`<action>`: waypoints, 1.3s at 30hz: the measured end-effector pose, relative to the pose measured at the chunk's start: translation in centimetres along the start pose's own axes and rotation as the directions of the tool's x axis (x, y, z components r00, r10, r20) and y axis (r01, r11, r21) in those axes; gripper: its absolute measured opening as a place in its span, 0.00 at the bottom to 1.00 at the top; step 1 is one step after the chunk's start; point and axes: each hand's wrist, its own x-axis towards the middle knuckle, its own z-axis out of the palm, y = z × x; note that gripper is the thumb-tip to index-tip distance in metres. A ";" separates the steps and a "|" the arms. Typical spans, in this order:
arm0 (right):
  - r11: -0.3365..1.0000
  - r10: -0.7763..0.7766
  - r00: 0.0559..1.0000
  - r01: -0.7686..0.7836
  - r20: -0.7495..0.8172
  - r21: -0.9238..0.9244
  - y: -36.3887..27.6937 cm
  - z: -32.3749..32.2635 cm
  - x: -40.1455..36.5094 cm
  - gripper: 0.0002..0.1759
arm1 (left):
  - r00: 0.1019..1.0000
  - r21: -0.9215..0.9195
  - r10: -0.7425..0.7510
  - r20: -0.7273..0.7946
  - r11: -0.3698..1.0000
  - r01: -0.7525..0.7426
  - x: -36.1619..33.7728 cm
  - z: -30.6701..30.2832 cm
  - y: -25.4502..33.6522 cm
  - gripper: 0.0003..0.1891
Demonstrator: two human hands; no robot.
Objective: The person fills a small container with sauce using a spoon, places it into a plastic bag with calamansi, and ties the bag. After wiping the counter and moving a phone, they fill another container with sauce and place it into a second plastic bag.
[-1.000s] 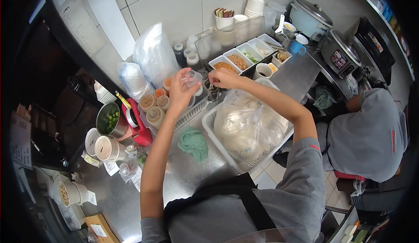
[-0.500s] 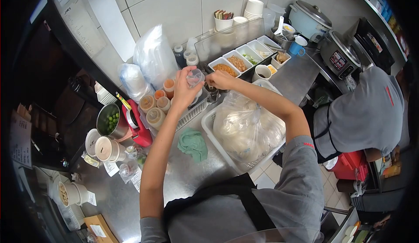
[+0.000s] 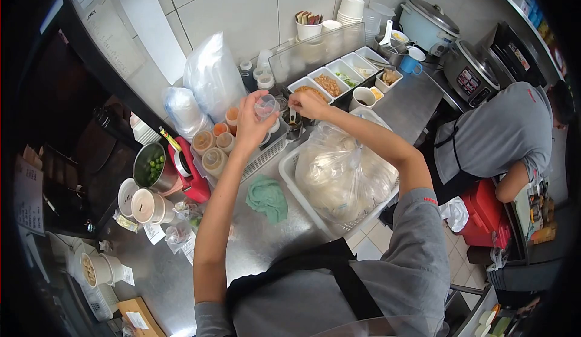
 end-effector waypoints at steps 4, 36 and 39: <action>0.933 -0.299 0.954 0.299 0.030 -0.202 -1.8 -0.7 -0.3 0.07 | 1.000 0.085 0.019 -0.013 0.996 -0.018 0.2 -0.2 0.5 0.27; 0.773 0.572 0.816 -0.570 0.086 0.278 3.6 0.6 1.8 0.06 | 0.995 0.170 -0.101 -0.017 0.980 0.102 1.5 -0.5 1.6 0.31; 0.750 0.562 0.818 -0.568 0.127 0.340 4.1 1.0 1.9 0.06 | 0.994 0.158 -0.111 0.005 0.981 0.109 1.6 -0.5 1.8 0.31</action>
